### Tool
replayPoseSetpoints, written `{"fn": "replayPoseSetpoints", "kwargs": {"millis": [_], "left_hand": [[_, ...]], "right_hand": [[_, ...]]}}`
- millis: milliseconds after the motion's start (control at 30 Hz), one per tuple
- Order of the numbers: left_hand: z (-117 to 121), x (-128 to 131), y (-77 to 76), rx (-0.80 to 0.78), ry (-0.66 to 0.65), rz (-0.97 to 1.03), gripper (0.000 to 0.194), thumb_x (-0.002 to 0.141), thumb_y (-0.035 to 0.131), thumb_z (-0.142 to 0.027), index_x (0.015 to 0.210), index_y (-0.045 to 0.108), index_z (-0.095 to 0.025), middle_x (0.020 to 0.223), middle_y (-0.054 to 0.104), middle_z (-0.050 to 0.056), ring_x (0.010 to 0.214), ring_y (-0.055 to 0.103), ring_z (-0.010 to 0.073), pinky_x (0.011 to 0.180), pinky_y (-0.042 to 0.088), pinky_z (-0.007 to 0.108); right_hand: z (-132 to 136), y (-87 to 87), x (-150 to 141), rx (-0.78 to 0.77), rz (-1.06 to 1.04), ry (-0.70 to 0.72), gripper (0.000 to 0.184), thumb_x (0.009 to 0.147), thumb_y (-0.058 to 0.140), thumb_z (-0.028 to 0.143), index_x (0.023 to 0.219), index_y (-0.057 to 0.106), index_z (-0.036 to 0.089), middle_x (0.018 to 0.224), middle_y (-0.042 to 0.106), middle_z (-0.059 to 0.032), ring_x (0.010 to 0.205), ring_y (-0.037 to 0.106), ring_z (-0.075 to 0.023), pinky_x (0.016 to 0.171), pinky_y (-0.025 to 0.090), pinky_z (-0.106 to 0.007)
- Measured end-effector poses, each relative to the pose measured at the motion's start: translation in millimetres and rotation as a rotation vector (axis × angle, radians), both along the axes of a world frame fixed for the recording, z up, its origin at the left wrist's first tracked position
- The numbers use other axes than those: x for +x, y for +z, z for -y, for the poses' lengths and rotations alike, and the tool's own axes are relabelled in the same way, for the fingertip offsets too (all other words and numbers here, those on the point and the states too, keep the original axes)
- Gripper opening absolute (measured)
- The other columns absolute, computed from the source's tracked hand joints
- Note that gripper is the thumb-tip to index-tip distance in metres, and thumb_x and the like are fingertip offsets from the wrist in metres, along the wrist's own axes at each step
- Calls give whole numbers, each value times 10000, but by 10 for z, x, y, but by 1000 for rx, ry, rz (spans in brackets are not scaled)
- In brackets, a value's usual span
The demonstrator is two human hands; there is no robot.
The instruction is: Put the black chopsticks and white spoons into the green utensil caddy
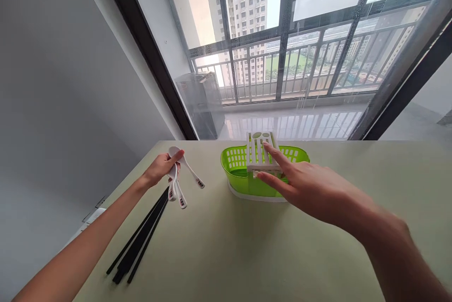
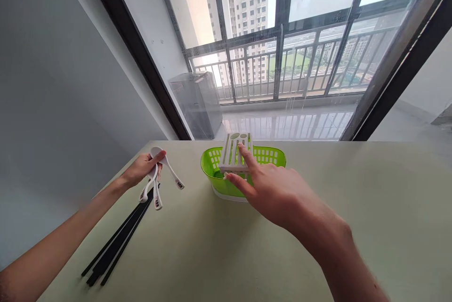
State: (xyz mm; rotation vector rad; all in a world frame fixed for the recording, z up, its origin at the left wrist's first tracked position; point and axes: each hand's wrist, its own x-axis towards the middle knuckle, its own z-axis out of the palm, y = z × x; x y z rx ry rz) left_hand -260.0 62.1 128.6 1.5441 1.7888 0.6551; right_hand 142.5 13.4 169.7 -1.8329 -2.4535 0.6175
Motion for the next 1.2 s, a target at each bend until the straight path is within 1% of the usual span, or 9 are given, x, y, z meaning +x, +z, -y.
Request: {"fn": "replayPoseSetpoints", "kwargs": {"millis": [100, 200, 333, 467, 600, 700, 867, 1033, 1200], "left_hand": [[141, -126, -164, -196, -110, -74, 706, 832, 541, -814, 522, 533, -180, 463, 602, 36, 351, 497, 126, 392, 379, 243], [230, -183, -284, -291, -200, -165, 678, 821, 553, -809, 573, 563, -179, 487, 583, 10, 359, 479, 124, 378, 325, 239], [269, -237, -405, -243, -275, -299, 678, 826, 522, -818, 593, 539, -182, 525, 535, -4, 428, 477, 124, 421, 293, 235], [301, -265, -471, -194, -297, -409, 650, 800, 567, -807, 626, 554, -181, 536, 481, -25, 445, 433, 114, 431, 239, 240], [346, -240, -488, -146, -375, -454, 603, 833, 571, -758, 692, 612, -173, 589, 523, -26, 493, 417, 109, 461, 243, 237], [363, -218, -502, -101, -449, -508, 583, 868, 553, -723, 656, 559, -180, 574, 475, -39, 514, 354, 101, 488, 213, 240], [393, -180, -539, -25, -494, -679, 580, 899, 511, -711, 625, 472, -202, 527, 415, -48, 490, 311, 110, 509, 190, 261], [446, -87, -481, 84, -473, -885, 571, 967, 403, -693, 686, 548, -217, 577, 553, 8, 526, 508, 177, 546, 266, 277], [399, 23, -298, 84, -437, -1087, 629, 978, 324, -733, 825, 654, -220, 823, 727, 82, 704, 681, 253, 613, 403, 300]], "right_hand": [[-4, -24, 11, 1, -8, -5, 782, 1008, 236, 690, 1672, 53, 320, 1248, 747, -113, 1076, 717, -378, 818, 501, -437], [-6, -42, 21, 4, -10, 2, 782, 1005, 226, 697, 1672, 59, 324, 1185, 771, -102, 1023, 731, -373, 800, 498, -431], [-10, -52, 25, 8, 10, 36, 767, 1010, 200, 685, 1672, 71, 321, 1207, 760, -111, 989, 737, -370, 774, 496, -423], [-14, -82, 29, 31, 7, 6, 797, 994, 183, 723, 1670, 28, 332, 1128, 780, -105, 925, 745, -366, 730, 499, -414], [-17, -104, 34, 33, -5, 0, 790, 990, 191, 727, 1668, 38, 350, 1131, 781, -95, 925, 746, -363, 722, 503, -415], [-19, -86, 29, 35, 10, 6, 789, 989, 180, 726, 1669, 52, 346, 1126, 782, -104, 936, 745, -371, 717, 504, -421], [-21, -47, 18, 21, 23, 14, 805, 999, 188, 706, 1674, 32, 295, 1148, 774, -137, 982, 739, -378, 741, 511, -431], [-24, -47, 18, 33, 9, 13, 809, 992, 179, 727, 1672, 42, 312, 1142, 774, -135, 961, 740, -366, 725, 508, -413], [-26, -43, 25, 21, 15, 10, 809, 997, 194, 715, 1674, 51, 295, 1104, 780, -141, 958, 739, -370, 729, 500, -414]]}}
